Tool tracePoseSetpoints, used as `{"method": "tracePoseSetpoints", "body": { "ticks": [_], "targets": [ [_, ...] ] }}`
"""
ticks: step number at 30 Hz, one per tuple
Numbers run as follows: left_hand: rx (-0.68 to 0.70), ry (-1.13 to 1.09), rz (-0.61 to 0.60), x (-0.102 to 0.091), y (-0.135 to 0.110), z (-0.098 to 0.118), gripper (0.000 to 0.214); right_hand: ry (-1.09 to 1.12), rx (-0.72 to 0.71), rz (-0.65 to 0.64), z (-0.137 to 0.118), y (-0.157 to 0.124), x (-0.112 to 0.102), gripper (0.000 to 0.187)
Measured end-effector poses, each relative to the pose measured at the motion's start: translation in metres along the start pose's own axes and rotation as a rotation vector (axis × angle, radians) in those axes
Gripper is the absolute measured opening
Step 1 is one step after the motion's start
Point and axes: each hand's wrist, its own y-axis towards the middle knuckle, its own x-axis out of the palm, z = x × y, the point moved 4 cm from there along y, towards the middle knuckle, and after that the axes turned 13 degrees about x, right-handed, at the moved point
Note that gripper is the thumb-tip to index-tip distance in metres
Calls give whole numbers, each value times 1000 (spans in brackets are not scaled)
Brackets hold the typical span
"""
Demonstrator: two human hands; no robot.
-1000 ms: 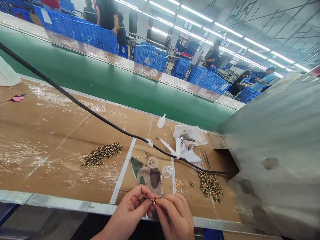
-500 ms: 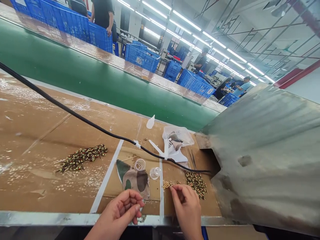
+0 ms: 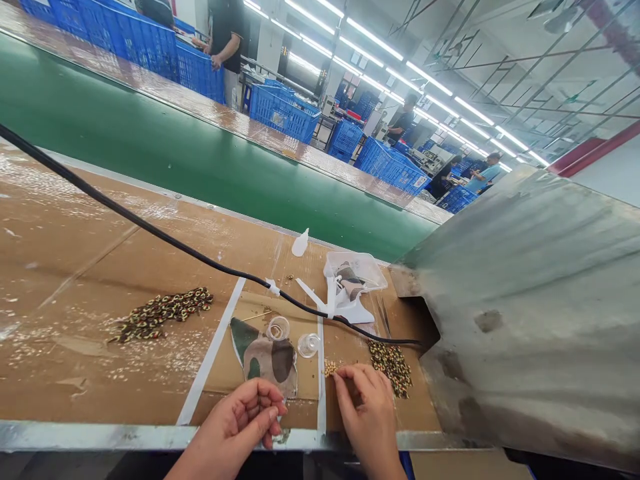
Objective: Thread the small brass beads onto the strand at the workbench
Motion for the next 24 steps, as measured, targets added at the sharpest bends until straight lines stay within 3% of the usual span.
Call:
{"method": "tracePoseSetpoints", "body": {
  "ticks": [4,17,21,24],
  "targets": [
    [-17,3,-1,1,-1,2,37,7,-31,-59,-15,2,4,10],
    [26,-47,-30,1,-1,-4,29,-93,-128,-87,-19,7,12,15],
    [15,-30,-31,1,1,-4,28,57,-78,-131,-21,6,11,9],
    [1,12,-36,2,2,-4,27,248,-19,-232,-31,2,14,11]
  ]
}}
